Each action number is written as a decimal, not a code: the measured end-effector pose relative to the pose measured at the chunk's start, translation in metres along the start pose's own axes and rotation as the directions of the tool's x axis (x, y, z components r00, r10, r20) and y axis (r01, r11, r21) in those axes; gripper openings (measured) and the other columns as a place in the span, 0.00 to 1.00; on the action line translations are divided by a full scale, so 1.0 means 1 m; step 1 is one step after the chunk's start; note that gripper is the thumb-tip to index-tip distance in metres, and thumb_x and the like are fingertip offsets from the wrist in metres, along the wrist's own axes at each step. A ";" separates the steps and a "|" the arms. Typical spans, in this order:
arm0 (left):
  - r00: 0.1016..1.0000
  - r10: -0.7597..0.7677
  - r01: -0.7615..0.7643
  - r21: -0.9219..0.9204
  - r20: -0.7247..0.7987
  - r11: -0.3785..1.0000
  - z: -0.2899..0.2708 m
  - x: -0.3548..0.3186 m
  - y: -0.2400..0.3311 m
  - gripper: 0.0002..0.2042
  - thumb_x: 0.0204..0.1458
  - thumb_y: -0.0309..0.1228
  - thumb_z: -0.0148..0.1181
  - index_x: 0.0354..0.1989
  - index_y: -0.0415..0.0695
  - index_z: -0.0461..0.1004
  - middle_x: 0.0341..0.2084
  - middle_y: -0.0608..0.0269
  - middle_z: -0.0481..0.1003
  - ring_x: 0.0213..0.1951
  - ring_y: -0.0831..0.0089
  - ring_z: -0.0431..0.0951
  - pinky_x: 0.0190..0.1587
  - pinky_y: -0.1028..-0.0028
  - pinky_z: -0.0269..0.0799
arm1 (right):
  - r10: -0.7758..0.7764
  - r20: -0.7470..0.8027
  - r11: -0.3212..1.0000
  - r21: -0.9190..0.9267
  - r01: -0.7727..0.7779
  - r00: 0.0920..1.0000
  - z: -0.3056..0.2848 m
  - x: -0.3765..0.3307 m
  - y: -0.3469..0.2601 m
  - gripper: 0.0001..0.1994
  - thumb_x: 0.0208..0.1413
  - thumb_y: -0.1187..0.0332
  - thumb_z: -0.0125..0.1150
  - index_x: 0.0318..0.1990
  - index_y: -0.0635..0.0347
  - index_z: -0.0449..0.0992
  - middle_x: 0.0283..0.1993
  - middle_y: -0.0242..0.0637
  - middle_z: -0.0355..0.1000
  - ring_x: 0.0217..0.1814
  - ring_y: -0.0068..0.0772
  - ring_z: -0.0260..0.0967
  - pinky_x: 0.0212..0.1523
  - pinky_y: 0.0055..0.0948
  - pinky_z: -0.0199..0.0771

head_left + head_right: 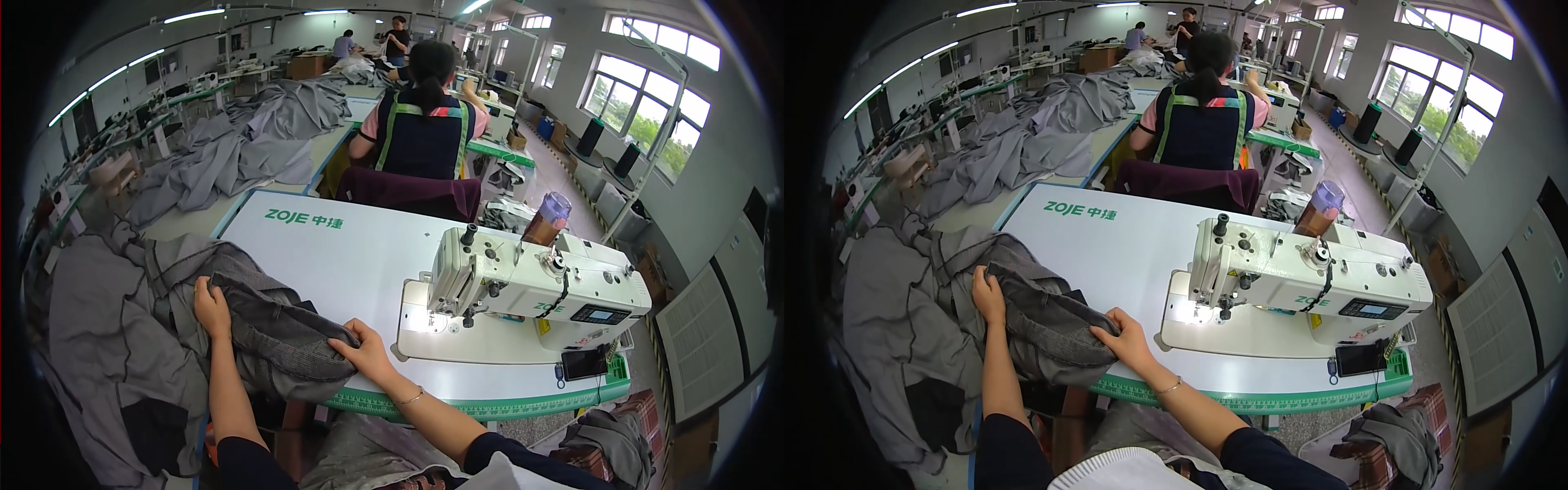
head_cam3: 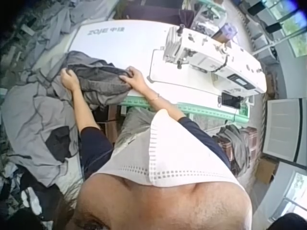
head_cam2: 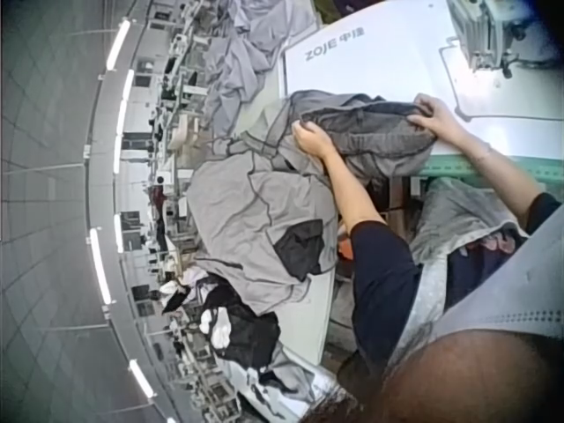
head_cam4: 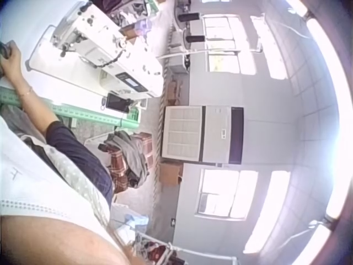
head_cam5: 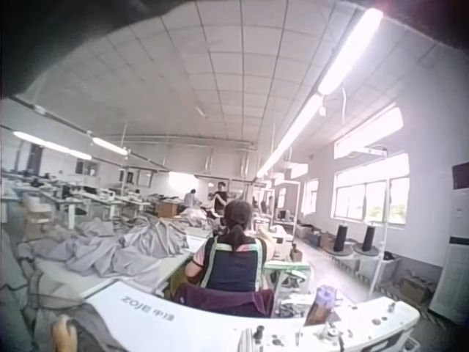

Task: The worker is inspecting the waistband and assembly of a pair of grey pants at a sewing workstation in a factory.

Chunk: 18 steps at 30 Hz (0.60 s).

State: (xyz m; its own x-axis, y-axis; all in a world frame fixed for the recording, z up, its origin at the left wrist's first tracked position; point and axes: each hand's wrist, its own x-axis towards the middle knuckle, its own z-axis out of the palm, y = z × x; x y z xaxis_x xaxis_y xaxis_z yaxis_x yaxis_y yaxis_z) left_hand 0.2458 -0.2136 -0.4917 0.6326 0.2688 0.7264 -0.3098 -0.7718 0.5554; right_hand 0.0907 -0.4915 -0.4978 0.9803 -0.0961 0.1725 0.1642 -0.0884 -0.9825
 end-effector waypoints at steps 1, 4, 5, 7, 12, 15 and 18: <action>1.000 0.001 -0.001 -0.002 -0.009 1.000 0.001 0.000 0.000 0.09 0.49 0.27 0.45 0.37 0.37 0.66 0.34 0.46 0.70 0.39 0.47 0.69 0.42 0.61 0.64 | -0.002 -0.004 1.000 -0.002 0.002 1.000 0.000 0.000 0.000 0.12 0.48 0.67 0.66 0.28 0.61 0.67 0.21 0.22 0.60 0.25 0.11 0.54 0.25 0.14 0.57; 1.000 -0.010 0.010 0.004 -0.014 1.000 0.000 0.000 -0.002 0.09 0.50 0.27 0.45 0.37 0.37 0.66 0.34 0.47 0.70 0.39 0.47 0.69 0.42 0.61 0.64 | -0.004 0.005 1.000 0.010 0.004 1.000 0.001 0.000 0.000 0.12 0.48 0.67 0.66 0.28 0.61 0.67 0.21 0.22 0.60 0.25 0.11 0.54 0.25 0.14 0.57; 1.000 -0.022 0.022 0.010 -0.008 1.000 -0.001 0.001 -0.002 0.09 0.50 0.27 0.45 0.37 0.37 0.66 0.34 0.47 0.70 0.39 0.47 0.70 0.42 0.62 0.64 | -0.005 0.006 1.000 0.012 0.005 1.000 0.001 0.000 0.000 0.12 0.48 0.67 0.66 0.28 0.61 0.67 0.21 0.22 0.60 0.25 0.11 0.54 0.25 0.14 0.57; 1.000 -0.017 0.017 0.011 -0.012 1.000 -0.001 0.001 -0.002 0.09 0.50 0.27 0.45 0.37 0.37 0.66 0.34 0.47 0.70 0.39 0.47 0.70 0.42 0.62 0.64 | 0.007 0.011 1.000 -0.006 -0.007 1.000 0.001 0.001 0.001 0.12 0.48 0.67 0.66 0.29 0.61 0.67 0.21 0.22 0.60 0.25 0.11 0.54 0.25 0.14 0.57; 1.000 0.000 0.000 0.002 -0.007 1.000 0.000 0.001 0.002 0.09 0.50 0.27 0.44 0.37 0.37 0.65 0.34 0.47 0.70 0.39 0.48 0.70 0.41 0.62 0.64 | 0.008 0.007 1.000 -0.006 -0.008 1.000 0.000 0.002 0.001 0.12 0.48 0.67 0.66 0.29 0.61 0.67 0.21 0.22 0.60 0.25 0.11 0.54 0.26 0.14 0.58; 1.000 -0.011 0.011 0.002 -0.011 1.000 0.000 0.001 -0.002 0.09 0.51 0.27 0.44 0.37 0.37 0.65 0.34 0.47 0.70 0.39 0.47 0.69 0.42 0.62 0.64 | 0.025 0.014 1.000 -0.007 -0.025 1.000 0.000 0.002 0.000 0.12 0.48 0.66 0.66 0.30 0.61 0.67 0.22 0.22 0.61 0.25 0.11 0.55 0.26 0.14 0.58; 0.999 -0.047 0.047 0.004 0.020 0.999 0.000 0.001 -0.005 0.09 0.52 0.27 0.43 0.39 0.37 0.65 0.35 0.46 0.70 0.40 0.48 0.69 0.42 0.62 0.64 | 0.033 0.023 0.999 0.005 -0.033 0.999 0.001 0.002 0.001 0.12 0.49 0.66 0.66 0.30 0.61 0.67 0.22 0.23 0.62 0.25 0.11 0.56 0.26 0.14 0.59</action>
State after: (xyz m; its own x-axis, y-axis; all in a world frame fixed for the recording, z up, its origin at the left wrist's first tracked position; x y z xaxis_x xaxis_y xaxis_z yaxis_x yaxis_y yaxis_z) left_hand 0.2479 -0.2096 -0.4939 0.6603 0.2934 0.6913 -0.2769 -0.7606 0.5872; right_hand 0.0926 -0.4909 -0.4989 0.9875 -0.0762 0.1383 0.1321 -0.0805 -0.9880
